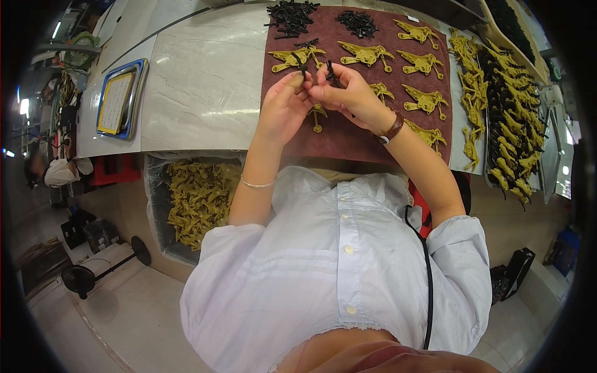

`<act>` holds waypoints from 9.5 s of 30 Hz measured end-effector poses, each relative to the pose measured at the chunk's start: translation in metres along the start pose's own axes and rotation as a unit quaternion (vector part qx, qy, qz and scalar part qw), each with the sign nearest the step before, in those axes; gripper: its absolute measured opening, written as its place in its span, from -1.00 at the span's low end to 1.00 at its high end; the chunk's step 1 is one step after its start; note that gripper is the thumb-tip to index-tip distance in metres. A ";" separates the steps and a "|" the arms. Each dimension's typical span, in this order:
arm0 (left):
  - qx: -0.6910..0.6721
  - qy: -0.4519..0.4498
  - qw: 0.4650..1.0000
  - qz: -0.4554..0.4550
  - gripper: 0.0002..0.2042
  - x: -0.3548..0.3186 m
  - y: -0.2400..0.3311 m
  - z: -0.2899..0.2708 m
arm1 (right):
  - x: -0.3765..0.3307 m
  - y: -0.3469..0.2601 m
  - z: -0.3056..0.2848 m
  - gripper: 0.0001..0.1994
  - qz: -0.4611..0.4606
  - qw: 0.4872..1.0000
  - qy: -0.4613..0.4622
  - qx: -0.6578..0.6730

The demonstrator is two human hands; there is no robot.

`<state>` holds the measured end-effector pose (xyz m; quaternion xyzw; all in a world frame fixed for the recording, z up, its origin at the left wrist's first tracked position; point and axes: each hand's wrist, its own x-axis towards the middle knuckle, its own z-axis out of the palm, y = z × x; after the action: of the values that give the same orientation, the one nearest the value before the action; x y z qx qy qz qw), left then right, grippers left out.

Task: The person wipes their hands with a tissue, places toy motorcycle frames onto the mat, and attaches small black parts and wheels onto each frame by hand.

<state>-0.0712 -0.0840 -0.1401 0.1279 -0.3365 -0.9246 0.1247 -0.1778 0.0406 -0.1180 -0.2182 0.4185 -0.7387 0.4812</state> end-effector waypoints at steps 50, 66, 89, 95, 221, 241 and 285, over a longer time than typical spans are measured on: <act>0.763 -0.081 0.627 0.131 -0.60 -0.020 0.049 -0.033 | 0.046 -0.004 -0.038 -0.65 0.015 0.791 -0.163 -0.589; 0.759 -0.085 0.634 0.118 -0.65 -0.024 0.047 -0.025 | 0.045 0.007 -0.037 -0.60 0.012 0.800 -0.080 -0.594; 0.736 -0.079 0.663 0.110 -0.64 -0.026 0.044 -0.026 | 0.043 -0.004 -0.033 -0.75 0.041 0.806 -0.079 -0.585; 0.738 -0.076 0.655 0.142 -0.67 -0.025 0.042 -0.029 | 0.043 -0.003 -0.033 -0.78 -0.006 0.801 -0.085 -0.592; 0.765 -0.081 0.578 0.274 -0.63 0.126 -0.026 0.038 | 0.047 -0.087 -0.165 -0.79 -0.042 0.824 0.004 -0.565; 0.743 -0.109 0.631 0.198 -0.73 0.129 -0.027 0.037 | 0.071 -0.103 -0.164 -0.76 0.047 0.772 -0.095 -0.627; 0.126 -0.098 0.985 -0.071 -0.79 0.126 -0.068 0.110 | -0.028 -0.093 -0.151 -0.76 -0.026 0.996 0.080 0.039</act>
<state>-0.2338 -0.0087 -0.1225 0.0748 -0.4506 -0.8896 0.0082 -0.3243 0.1446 -0.1229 -0.1507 0.4206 -0.7819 0.4348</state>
